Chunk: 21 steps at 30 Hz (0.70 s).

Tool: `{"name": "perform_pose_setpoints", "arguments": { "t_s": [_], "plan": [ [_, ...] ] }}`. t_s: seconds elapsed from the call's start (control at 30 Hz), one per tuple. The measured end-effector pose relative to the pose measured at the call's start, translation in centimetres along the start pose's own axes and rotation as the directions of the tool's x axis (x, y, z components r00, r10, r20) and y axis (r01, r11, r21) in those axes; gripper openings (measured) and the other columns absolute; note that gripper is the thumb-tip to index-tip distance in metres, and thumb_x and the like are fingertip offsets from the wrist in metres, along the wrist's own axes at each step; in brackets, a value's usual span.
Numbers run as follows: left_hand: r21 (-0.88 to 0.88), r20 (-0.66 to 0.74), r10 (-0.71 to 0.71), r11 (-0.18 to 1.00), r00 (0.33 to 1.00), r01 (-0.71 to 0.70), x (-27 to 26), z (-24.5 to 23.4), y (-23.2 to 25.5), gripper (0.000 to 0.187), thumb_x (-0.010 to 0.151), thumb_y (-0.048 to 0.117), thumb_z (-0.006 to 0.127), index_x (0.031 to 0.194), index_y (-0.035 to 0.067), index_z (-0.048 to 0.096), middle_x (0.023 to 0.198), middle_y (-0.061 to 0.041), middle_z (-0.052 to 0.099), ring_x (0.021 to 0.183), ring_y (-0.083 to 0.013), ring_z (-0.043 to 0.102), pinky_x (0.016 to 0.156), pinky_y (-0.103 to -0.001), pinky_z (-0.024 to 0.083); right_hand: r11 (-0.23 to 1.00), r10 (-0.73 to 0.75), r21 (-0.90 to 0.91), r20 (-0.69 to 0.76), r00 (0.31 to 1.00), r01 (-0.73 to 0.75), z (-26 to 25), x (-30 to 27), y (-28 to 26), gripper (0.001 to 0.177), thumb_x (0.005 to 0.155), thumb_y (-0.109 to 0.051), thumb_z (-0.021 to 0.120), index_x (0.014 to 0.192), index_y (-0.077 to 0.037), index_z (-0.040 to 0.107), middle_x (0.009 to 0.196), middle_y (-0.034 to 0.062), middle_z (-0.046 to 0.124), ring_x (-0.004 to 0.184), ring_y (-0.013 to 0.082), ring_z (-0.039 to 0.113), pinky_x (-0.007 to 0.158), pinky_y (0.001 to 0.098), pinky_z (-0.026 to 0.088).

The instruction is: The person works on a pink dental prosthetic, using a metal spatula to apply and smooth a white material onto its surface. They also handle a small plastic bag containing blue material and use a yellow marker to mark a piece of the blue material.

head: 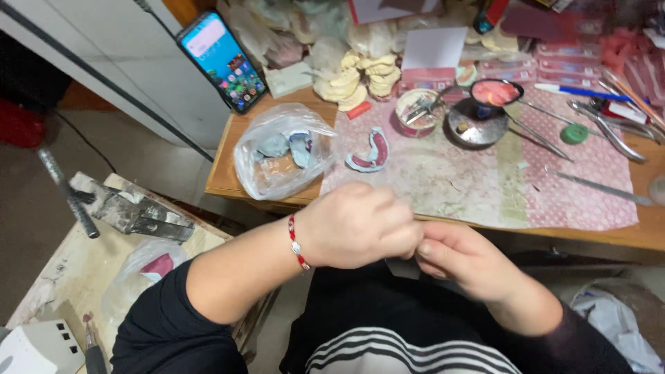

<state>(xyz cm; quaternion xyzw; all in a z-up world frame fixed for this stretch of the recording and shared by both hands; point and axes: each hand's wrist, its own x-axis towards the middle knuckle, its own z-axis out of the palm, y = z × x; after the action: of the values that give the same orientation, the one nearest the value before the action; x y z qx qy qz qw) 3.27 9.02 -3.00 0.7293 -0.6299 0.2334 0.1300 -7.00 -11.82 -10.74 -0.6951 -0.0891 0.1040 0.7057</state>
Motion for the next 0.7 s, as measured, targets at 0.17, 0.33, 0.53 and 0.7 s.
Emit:
{"name": "perform_pose_setpoints", "arguments": {
  "t_s": [0.17, 0.33, 0.53, 0.7],
  "plan": [
    [-0.121, -0.302, -0.059, 0.992, 0.952, 0.023, -0.2, 2.2, 0.6, 0.028, 0.104, 0.035, 0.05, 0.085, 0.015, 0.055, 0.076, 0.003, 0.046, 0.066, -0.0223, 0.058, 0.05, -0.036, 0.045, 0.925, -0.308, -0.254, -0.066, 0.949, 0.282, 0.8, 0.8, -3.0, 0.021, 0.098, -0.018, 0.059, 0.095, -0.004, 0.075, 0.062, 0.003, 0.063, 0.062, 0.0099, 0.053, 0.057, 0.0284, 0.052],
    [-0.412, 0.229, -0.356, 0.808, 0.906, 0.422, -0.1, 1.3, 0.2, 0.044, 0.101, 0.048, 0.049, 0.087, 0.008, 0.059, 0.071, -0.016, 0.061, 0.074, -0.0427, 0.067, 0.059, -0.05, 0.051, 0.543, -0.532, -0.794, -0.075, 0.843, 0.272, 0.6, 0.7, -0.9, 0.022, 0.097, -0.023, 0.064, 0.11, -0.008, 0.072, 0.075, 0.0093, 0.07, 0.068, 0.0291, 0.07, 0.064, 0.0406, 0.057],
    [0.005, -0.169, 0.099, 0.995, 0.981, -0.1, -0.3, 0.6, -0.8, 0.03, 0.1, 0.044, 0.062, 0.09, 0.017, 0.056, 0.081, 0.002, 0.047, 0.072, -0.0189, 0.058, 0.06, -0.031, 0.05, 0.969, -0.206, 0.139, -0.001, 0.978, 0.205, 0.6, 0.1, -0.8, 0.024, 0.104, -0.011, 0.05, 0.098, 0.002, 0.068, 0.065, -0.0058, 0.048, 0.06, 0.0029, 0.04, 0.056, 0.0196, 0.037],
    [-0.29, -0.005, -0.207, 0.937, 0.978, 0.197, -0.9, 2.7, 0.6, 0.029, 0.103, 0.042, 0.055, 0.09, 0.017, 0.06, 0.075, -0.001, 0.056, 0.07, -0.0254, 0.066, 0.055, -0.039, 0.053, 0.684, -0.539, -0.622, -0.076, 0.839, 0.383, 0.7, 0.6, -0.6, 0.017, 0.096, -0.02, 0.065, 0.105, -0.007, 0.071, 0.075, 0.0098, 0.072, 0.066, 0.0378, 0.07, 0.058, 0.0434, 0.055]
  ]
}}
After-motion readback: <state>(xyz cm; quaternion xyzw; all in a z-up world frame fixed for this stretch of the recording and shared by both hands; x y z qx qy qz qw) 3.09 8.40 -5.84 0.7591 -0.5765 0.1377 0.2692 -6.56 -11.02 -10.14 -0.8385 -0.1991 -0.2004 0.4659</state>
